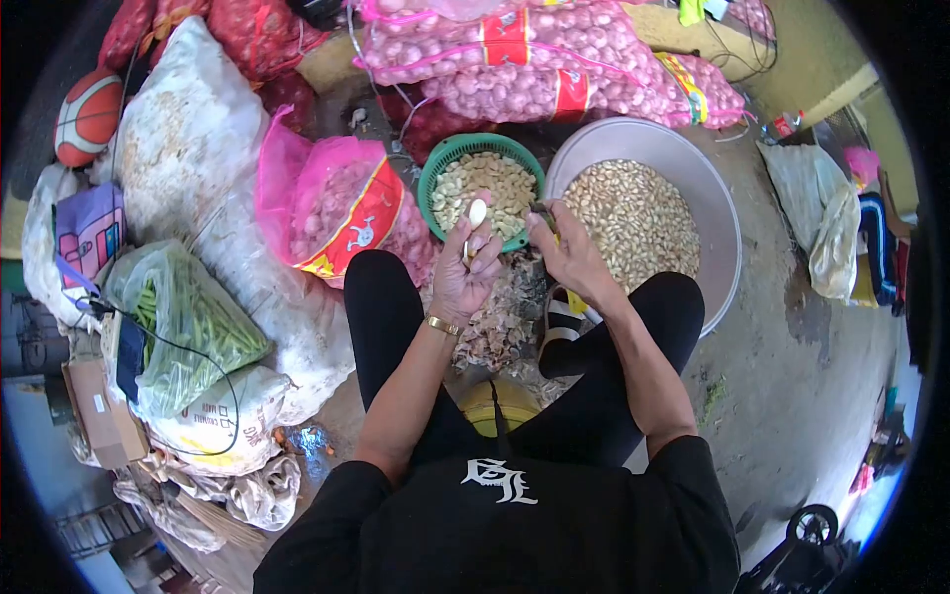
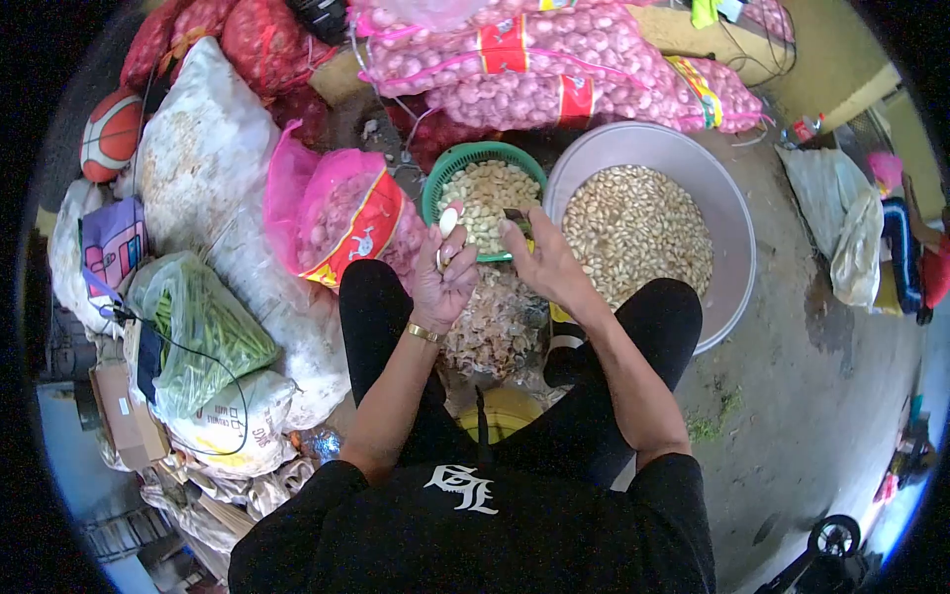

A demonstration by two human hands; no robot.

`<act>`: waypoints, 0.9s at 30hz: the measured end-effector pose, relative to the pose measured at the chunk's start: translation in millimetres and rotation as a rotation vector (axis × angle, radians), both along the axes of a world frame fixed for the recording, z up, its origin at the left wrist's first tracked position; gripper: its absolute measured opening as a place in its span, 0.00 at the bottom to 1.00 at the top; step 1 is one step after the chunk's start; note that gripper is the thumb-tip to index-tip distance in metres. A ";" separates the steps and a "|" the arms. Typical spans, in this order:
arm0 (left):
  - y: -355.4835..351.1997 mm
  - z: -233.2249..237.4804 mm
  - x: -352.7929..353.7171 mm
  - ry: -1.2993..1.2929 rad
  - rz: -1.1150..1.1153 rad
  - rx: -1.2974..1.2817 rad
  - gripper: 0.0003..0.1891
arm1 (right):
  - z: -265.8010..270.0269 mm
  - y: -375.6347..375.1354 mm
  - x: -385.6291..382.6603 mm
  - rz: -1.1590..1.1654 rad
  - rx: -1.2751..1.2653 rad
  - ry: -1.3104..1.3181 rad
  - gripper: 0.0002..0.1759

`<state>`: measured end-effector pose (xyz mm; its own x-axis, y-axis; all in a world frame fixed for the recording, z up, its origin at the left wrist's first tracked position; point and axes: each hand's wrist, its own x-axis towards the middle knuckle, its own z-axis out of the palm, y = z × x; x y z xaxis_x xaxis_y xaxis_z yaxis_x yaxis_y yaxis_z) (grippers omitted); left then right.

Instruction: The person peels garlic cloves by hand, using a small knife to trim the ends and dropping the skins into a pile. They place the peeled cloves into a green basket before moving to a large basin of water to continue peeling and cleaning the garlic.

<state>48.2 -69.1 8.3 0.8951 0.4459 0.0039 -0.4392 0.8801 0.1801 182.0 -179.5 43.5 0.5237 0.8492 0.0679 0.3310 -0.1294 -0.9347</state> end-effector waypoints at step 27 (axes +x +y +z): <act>-5.0 2.7 21.2 0.653 0.075 0.592 0.16 | 1.3 12.2 12.0 -0.081 0.083 0.315 0.17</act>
<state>69.4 -74.0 11.1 0.7676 0.5907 -0.2489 -0.1424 0.5358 0.8322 194.0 -167.3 44.8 0.5958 0.8021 -0.0412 0.0160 -0.0631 -0.9979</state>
